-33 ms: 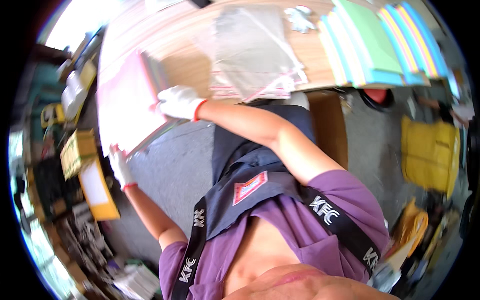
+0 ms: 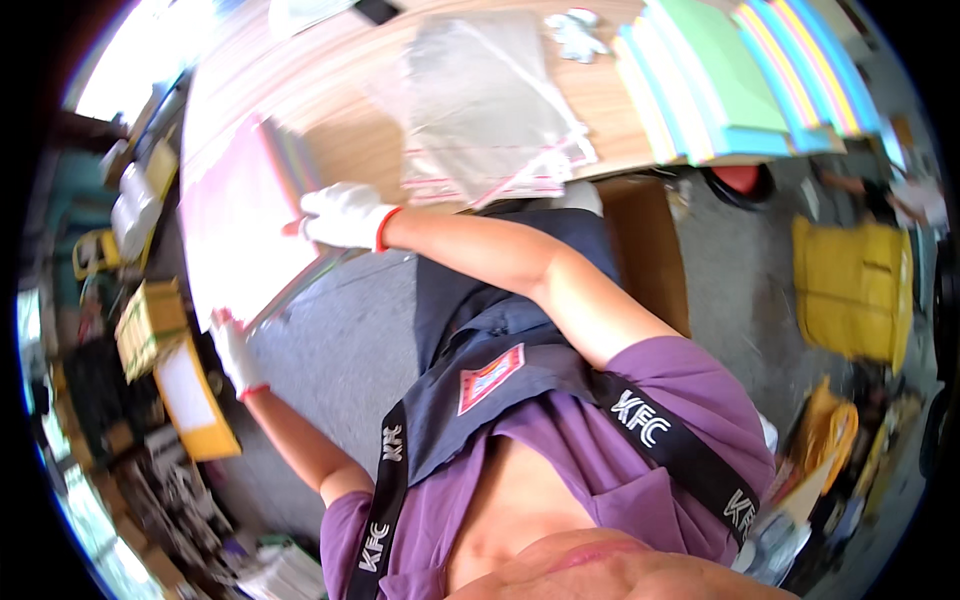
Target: The person places sheets of colored paper into clear plastic bags one by one. They pick up a sheet, insert it into a bag, and set the packaged item aside on the table. The process is repeated for multiple colors including blue, purple, yellow, pink, and green.
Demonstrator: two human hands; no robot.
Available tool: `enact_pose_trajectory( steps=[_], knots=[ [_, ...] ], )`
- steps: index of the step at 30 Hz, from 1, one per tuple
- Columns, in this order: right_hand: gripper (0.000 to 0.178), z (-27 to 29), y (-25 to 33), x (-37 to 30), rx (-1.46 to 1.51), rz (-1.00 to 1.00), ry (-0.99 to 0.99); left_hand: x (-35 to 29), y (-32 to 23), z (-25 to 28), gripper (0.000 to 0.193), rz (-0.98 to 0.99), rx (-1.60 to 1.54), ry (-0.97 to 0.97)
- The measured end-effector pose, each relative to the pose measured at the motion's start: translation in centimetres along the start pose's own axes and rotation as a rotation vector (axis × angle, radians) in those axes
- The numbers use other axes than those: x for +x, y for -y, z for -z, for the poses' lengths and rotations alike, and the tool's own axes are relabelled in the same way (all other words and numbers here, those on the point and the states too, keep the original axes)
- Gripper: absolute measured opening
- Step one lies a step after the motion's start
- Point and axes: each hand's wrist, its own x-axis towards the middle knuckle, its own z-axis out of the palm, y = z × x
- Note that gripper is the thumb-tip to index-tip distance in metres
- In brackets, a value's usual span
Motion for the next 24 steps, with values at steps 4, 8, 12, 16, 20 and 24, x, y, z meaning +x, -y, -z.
enact_pose_trajectory(
  steps=[4, 8, 12, 16, 20, 24],
  knots=[
    [0.03, 4.8, -4.0, -5.0, 0.493, 0.091, -0.053, 1.2, -3.0, -2.3, 0.055, -0.035, 0.018, 0.034],
    [0.016, 11.3, -10.5, -15.4, 0.904, 0.084, -0.303, 1.0, -4.7, -3.6, 0.058, -0.075, 0.152, -0.106],
    [0.022, 23.9, -14.6, -27.1, -0.232, -0.5, -1.032, -2.5, -8.6, -5.1, 0.064, -0.478, 0.454, -0.539],
    [0.03, 36.3, -24.2, -40.5, 0.215, -0.489, -1.64, -5.9, -11.0, -8.8, 0.055, -1.153, 0.451, -0.518],
    [0.057, 40.6, -28.8, -44.1, 0.834, -0.582, -1.478, -8.9, -12.0, -13.2, 0.04, -1.206, 0.206, -0.142],
    [0.059, 42.3, -28.2, -41.9, 0.863, -0.797, -1.466, -11.3, -12.3, -16.1, 0.039, -1.086, 0.221, -0.014]
  ],
)
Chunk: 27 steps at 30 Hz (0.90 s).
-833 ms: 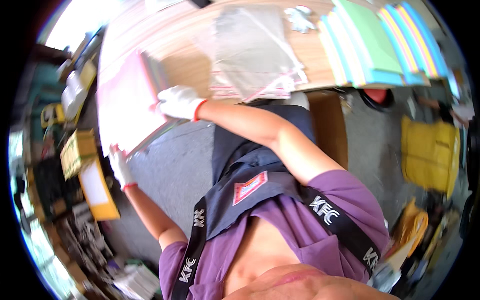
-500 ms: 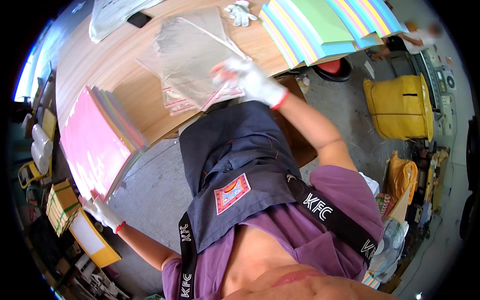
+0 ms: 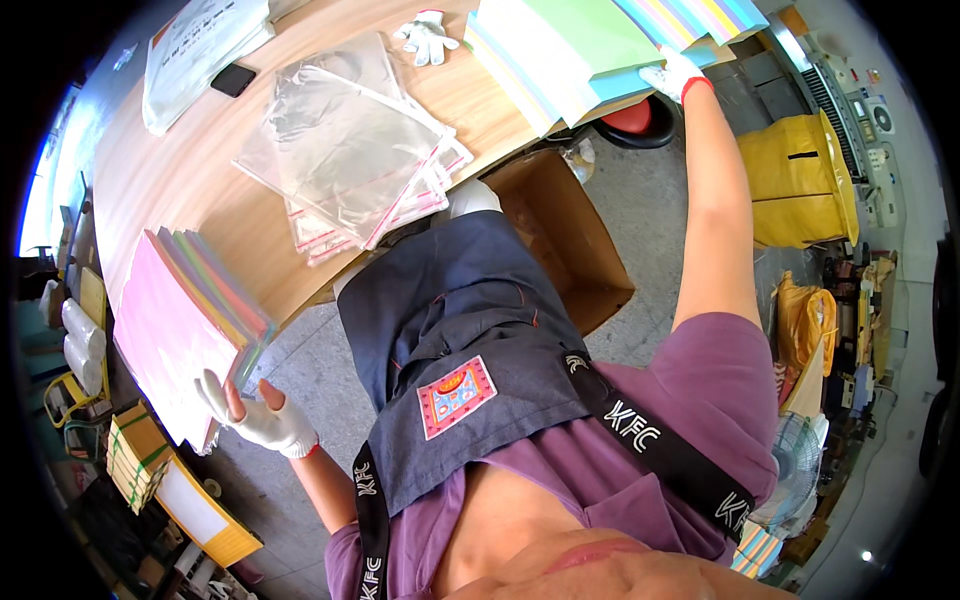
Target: The person places sheets of colored paper into clear plastic bags one by one. They pick up a sheet, insert it into a bag, and set the packaged item aside on the table. The process is repeated for multiple colors including blue, purple, yellow, pink, and green.
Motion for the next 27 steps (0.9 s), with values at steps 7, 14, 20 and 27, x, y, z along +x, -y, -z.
enact_pose_trajectory(
  steps=[7, 14, 20, 27],
  knots=[
    [0.049, 0.8, 0.5, 1.2, -0.335, 0.099, 0.09, -0.1, -3.3, -1.4, 0.046, 0.06, -0.049, 0.099],
    [0.046, 0.6, 0.1, 1.5, -0.111, 0.157, 0.127, 0.5, -5.0, -3.7, 0.048, 0.007, -0.167, 0.185],
    [0.041, -3.3, -1.8, 1.1, 0.2, 0.139, 0.205, 1.0, -6.3, -10.1, 0.05, 0.013, -0.156, 0.503],
    [0.036, -5.7, -1.0, -0.1, 0.368, 0.139, 0.321, -0.3, -4.0, -22.3, 0.037, -0.047, 0.2, 0.843]
  ],
)
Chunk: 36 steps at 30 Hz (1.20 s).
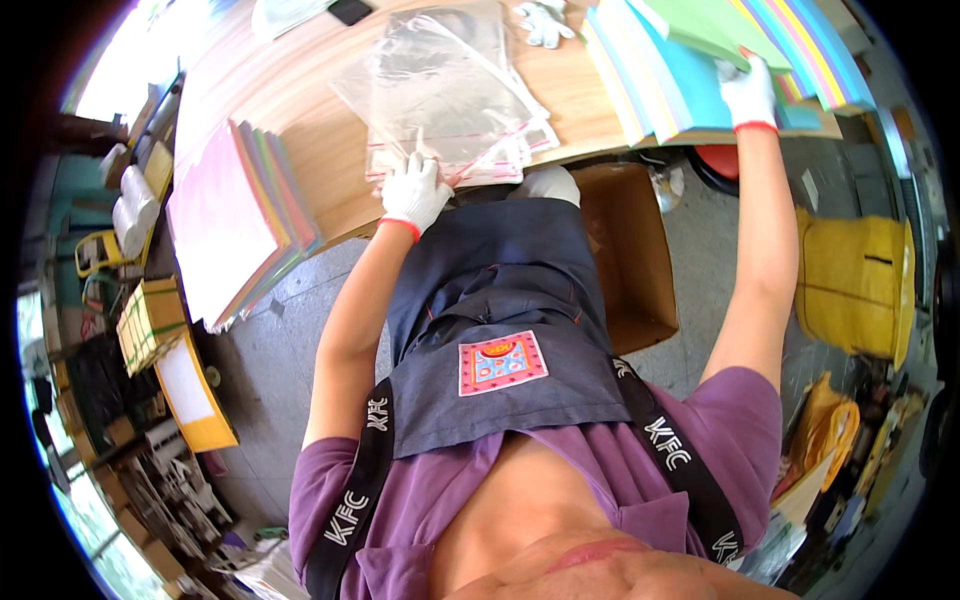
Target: The person places sheets of colored paper into clear plastic bags one by one. They pick up a sheet, insert it into a bag, and set the packaged item aside on the table. The process is repeated for multiple colors including blue, purple, yellow, pink, and green.
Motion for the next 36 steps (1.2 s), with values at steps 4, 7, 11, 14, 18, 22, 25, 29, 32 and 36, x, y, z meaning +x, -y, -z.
enact_pose_trajectory(
  steps=[4, 7, 11, 14, 18, 22, 25, 29, 32, 36],
  knots=[
    [0.036, -0.6, 0.8, -7.0, 0.132, 0.101, 0.114, 2.6, 0.3, -0.1, 0.034, 0.15, 0.153, 0.142],
    [0.054, -1.3, -0.3, -14.9, 0.011, 0.147, 0.227, 3.6, 1.5, -1.2, 0.032, 0.162, 0.169, 0.08],
    [0.046, -0.1, -5.3, -20.7, -0.21, -0.009, 0.269, 4.7, 2.9, 0.5, 0.022, 0.211, 0.119, 0.162],
    [0.047, 0.2, -10.2, -22.9, -0.156, -0.298, 0.39, 3.9, 4.5, 0.7, 0.02, 0.327, -0.151, 0.091],
    [0.05, 1.1, -16.3, -23.2, -0.072, -0.569, 0.472, 1.7, 5.0, -0.4, 0.02, 0.291, -0.264, -0.066],
    [0.05, 1.5, -18.7, -22.7, -0.098, -0.6, 0.394, 0.6, 4.7, -0.7, 0.02, 0.334, -0.266, -0.051],
    [0.039, 2.2, -20.1, -21.7, -0.119, -0.48, 0.373, 0.1, 5.0, -1.3, 0.019, 0.258, -0.318, -0.158],
    [0.031, 2.1, -20.7, -21.2, -0.054, -0.466, 0.28, 1.0, 5.1, -0.8, 0.018, 0.211, -0.258, -0.254],
    [0.033, 0.0, -20.1, -22.7, -0.036, -0.436, 0.228, 1.6, 5.8, -1.3, 0.026, 0.12, -0.28, -0.336],
    [0.034, -0.4, -21.0, -23.5, 0.07, -0.416, 0.268, 2.7, 4.1, 0.9, 0.035, 0.128, -0.33, -0.41]
  ],
)
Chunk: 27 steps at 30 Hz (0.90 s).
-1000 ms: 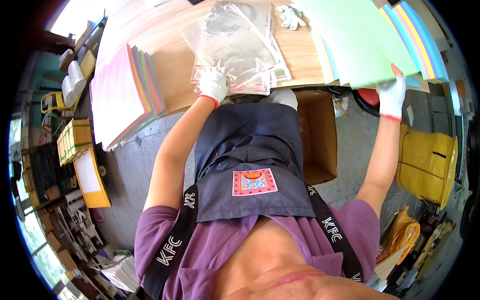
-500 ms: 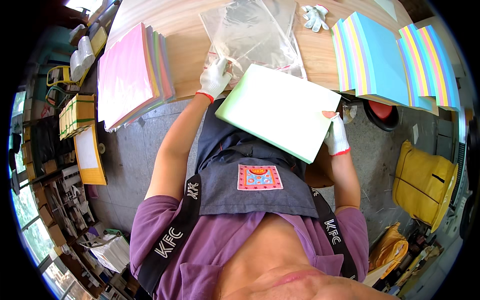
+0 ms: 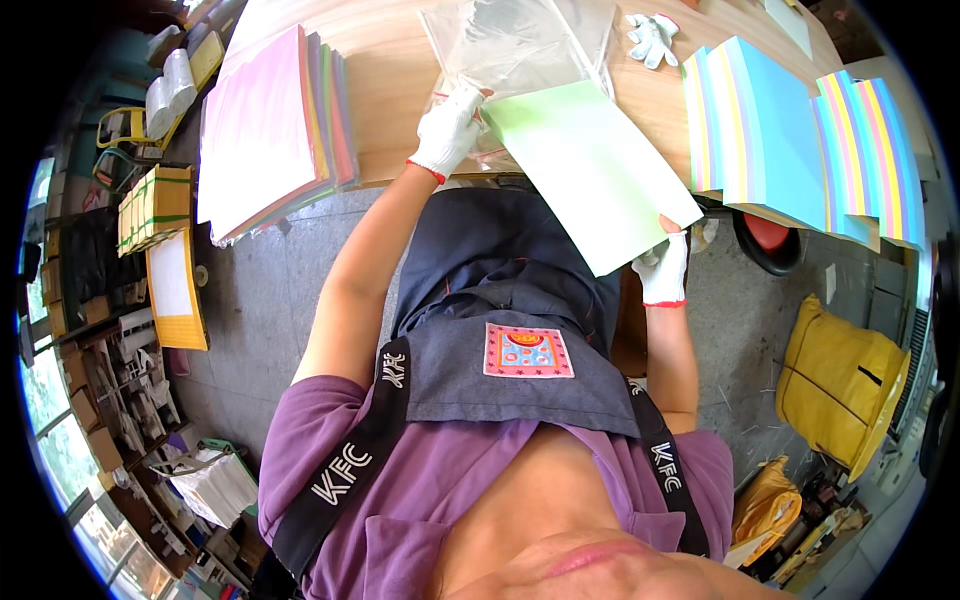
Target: The person places sheets of colored paper into clear plastic bags one by one. They pick up a sheet, insert it into a bag, and set the packaged item aside on the table. The process is repeated for multiple colors including blue, purple, yellow, pink, and green.
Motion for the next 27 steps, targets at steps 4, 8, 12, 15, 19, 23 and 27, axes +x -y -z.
enact_pose_trajectory(
  steps=[4, 8, 12, 15, 19, 23, 27],
  knots=[
    [0.033, -1.0, -0.4, -0.1, 0.065, -0.02, -0.028, -0.2, -0.1, -1.2, 0.031, 0.45, 0.024, -0.111],
    [0.029, 0.9, -0.7, 0.8, 0.059, -0.029, 0.08, -0.3, 1.0, -1.0, 0.024, 0.88, -0.954, 0.356],
    [0.027, -0.3, -0.7, 0.4, 0.036, 0.0, -0.002, -1.1, -4.6, 1.2, 0.025, 0.672, -0.679, 0.277],
    [0.028, -1.1, -0.8, -0.3, 0.026, 0.008, 0.002, -3.9, -6.1, 1.1, 0.028, 0.524, -0.594, 0.332],
    [0.031, -1.3, -1.5, -0.9, 0.006, -0.053, 0.009, -9.2, -8.8, -2.2, 0.031, 0.571, -1.309, 0.1],
    [0.035, -0.2, -3.8, -1.4, 0.036, -0.16, 0.02, -10.5, -9.0, -8.1, 0.03, 0.861, -1.434, 0.134],
    [0.03, -1.5, -5.4, -2.0, -0.022, -0.161, -0.048, -13.8, -8.2, -12.9, 0.029, 0.585, -1.145, 0.249]
  ],
)
